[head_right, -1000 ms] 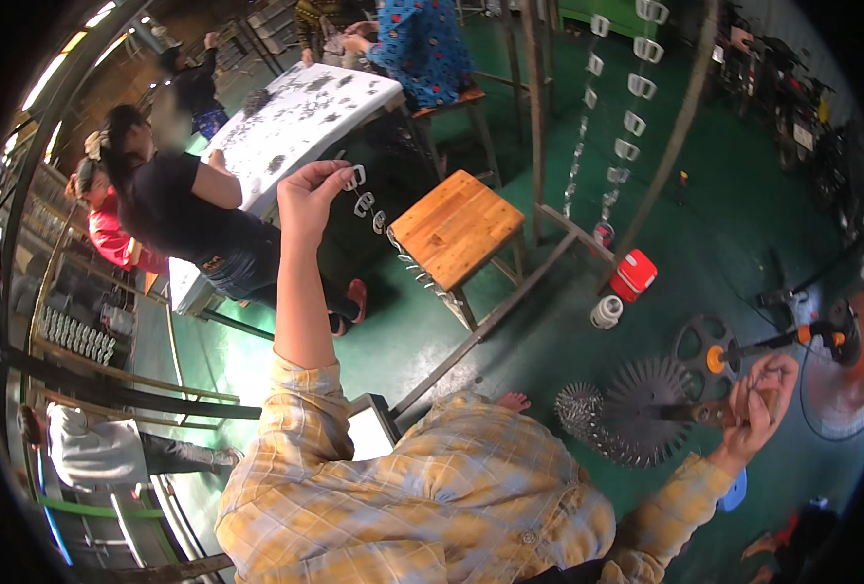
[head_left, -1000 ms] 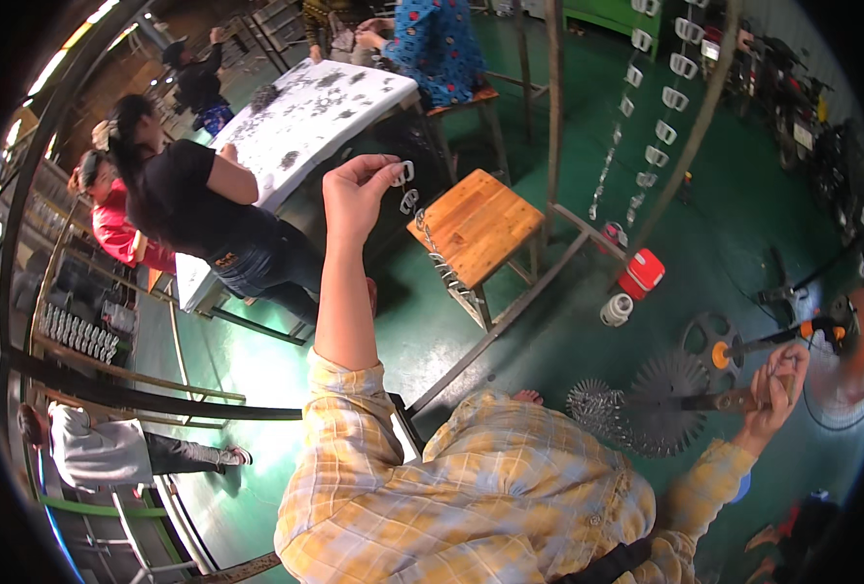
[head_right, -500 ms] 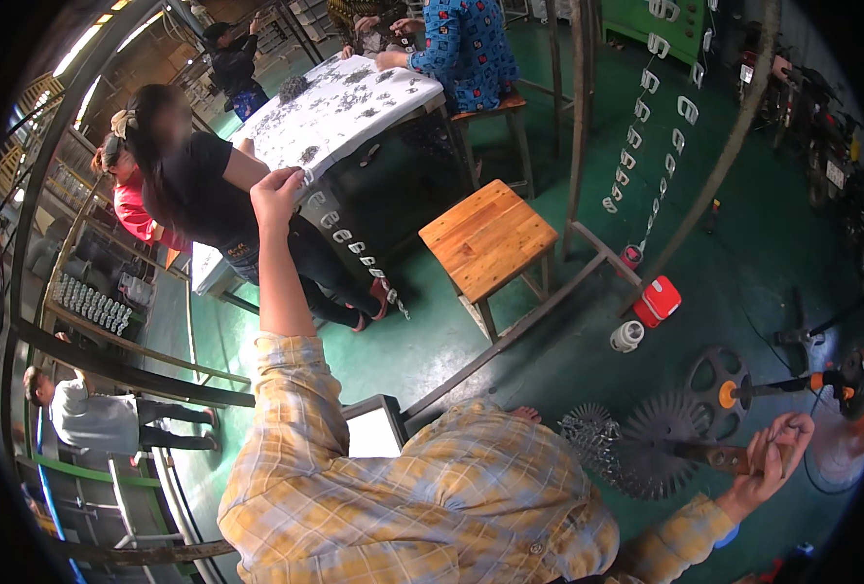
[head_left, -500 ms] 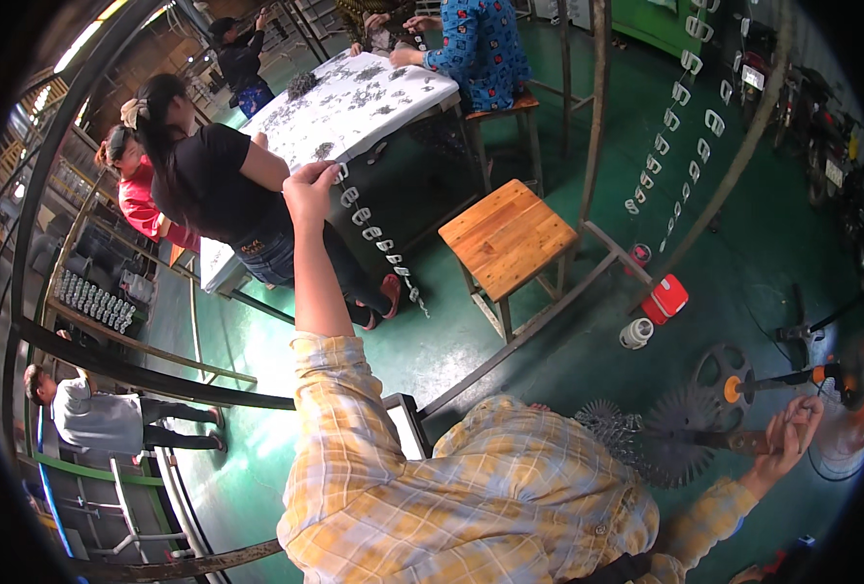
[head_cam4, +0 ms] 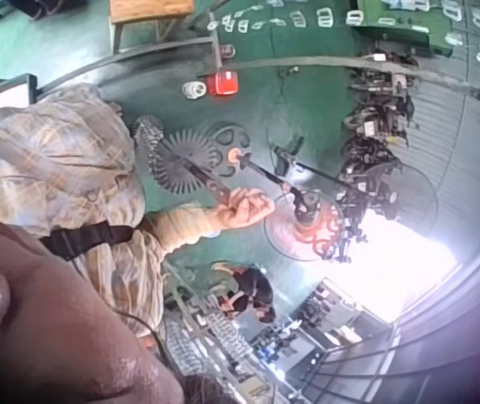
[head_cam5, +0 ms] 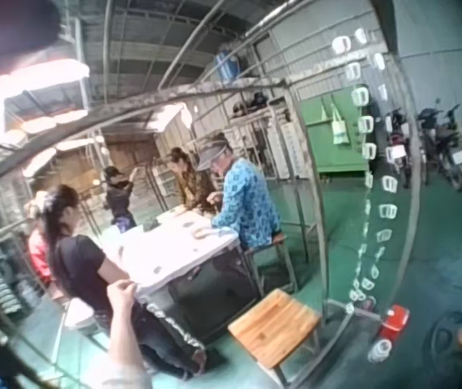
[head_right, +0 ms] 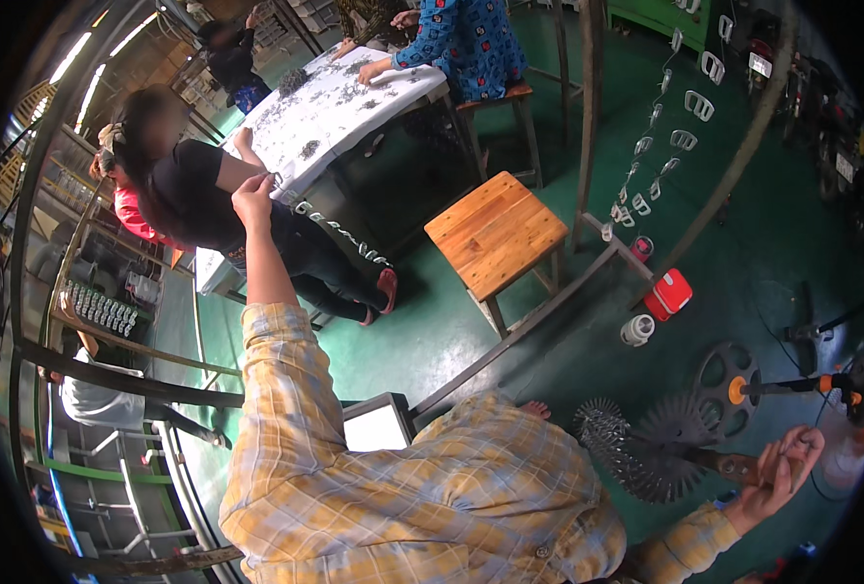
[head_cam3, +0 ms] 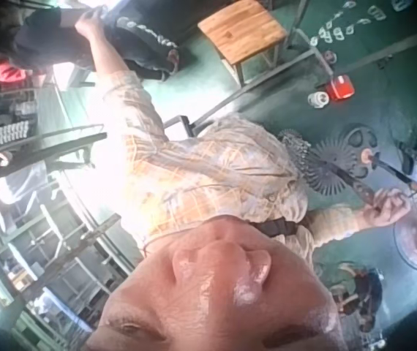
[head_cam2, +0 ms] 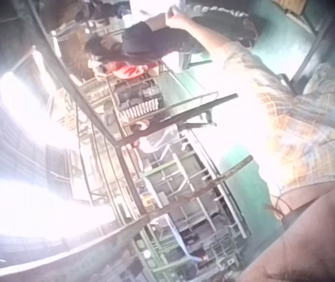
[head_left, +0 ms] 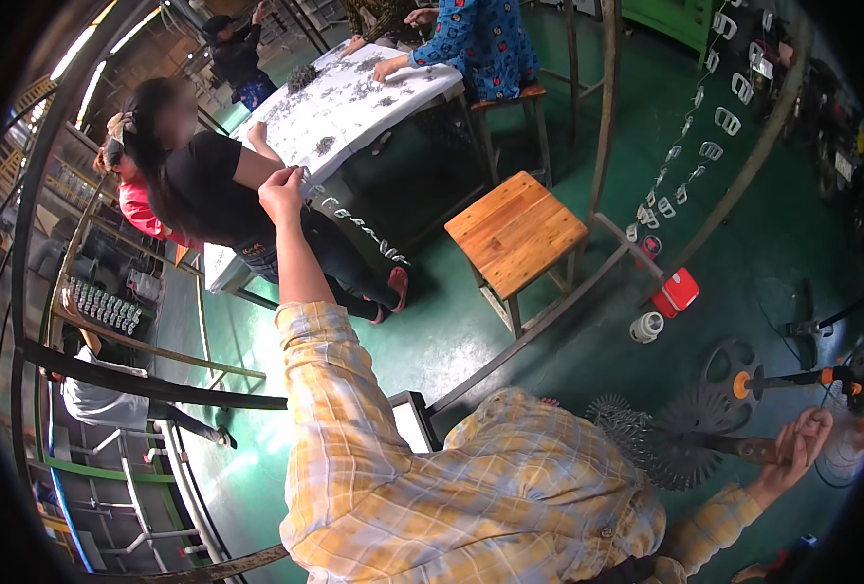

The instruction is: The person hangs small metal components onto a vertical rack and a rotating circular rack by hand.

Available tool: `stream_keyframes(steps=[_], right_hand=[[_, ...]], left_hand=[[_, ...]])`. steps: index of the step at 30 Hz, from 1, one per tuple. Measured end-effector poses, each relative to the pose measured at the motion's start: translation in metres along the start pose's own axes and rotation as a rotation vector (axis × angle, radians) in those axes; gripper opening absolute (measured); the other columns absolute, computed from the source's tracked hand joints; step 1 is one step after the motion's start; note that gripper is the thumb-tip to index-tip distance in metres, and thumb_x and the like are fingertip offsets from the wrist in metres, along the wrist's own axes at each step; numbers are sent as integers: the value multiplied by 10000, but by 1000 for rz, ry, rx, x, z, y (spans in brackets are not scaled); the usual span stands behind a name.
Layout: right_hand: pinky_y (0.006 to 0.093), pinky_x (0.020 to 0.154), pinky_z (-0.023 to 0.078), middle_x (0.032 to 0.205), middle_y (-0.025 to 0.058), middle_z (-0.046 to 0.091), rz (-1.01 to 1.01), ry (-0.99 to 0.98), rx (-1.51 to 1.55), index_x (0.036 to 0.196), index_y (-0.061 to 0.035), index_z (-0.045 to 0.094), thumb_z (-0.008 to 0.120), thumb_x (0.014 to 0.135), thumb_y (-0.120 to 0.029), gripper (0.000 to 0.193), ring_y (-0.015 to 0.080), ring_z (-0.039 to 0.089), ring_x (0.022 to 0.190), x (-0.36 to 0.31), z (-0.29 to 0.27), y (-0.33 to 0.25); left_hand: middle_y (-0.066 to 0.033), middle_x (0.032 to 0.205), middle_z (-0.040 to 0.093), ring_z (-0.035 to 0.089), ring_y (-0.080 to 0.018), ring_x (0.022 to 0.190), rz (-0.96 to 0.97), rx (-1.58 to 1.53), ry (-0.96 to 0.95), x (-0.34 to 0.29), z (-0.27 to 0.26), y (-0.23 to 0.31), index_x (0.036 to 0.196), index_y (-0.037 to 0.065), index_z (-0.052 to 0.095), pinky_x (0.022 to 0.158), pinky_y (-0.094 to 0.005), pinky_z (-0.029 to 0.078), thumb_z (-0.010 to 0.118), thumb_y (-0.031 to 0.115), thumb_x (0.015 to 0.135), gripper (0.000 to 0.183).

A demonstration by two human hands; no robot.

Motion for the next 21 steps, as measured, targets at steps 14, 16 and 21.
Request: stream_keyframes(steps=[14,16,21], right_hand=[[116,414,217,847,45,336,-3,-31,-4,1063,-5,325,579,715,-186,468,16,301,545,-1,-3,0],[116,417,216,838,43,333,-24,4,-21,1073,-2,321,583,717,-182,478,15,298,544,-3,1,-2],[134,394,195,843,75,333,-53,-4,42,1079,33,307,552,733,-115,449,5,242,427,0,5,0]], left_hand=[[-55,646,621,564,-85,578,-81,-135,101,4,2,-33,735,-10,623,555,-223,448,722,81,637,167],[-53,647,620,562,-84,576,-69,-122,107,0,-1,-29,735,-12,622,553,-222,447,723,81,637,169],[-50,651,619,558,-81,576,-74,-127,115,-1,-9,-32,738,-14,620,553,-221,446,723,80,637,172]])
Point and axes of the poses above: each hand's wrist, its own x-axis towards the middle knuckle, its own z-axis out of the palm, y = z × x, the point moved 2 cm from there along x, towards the middle knuckle
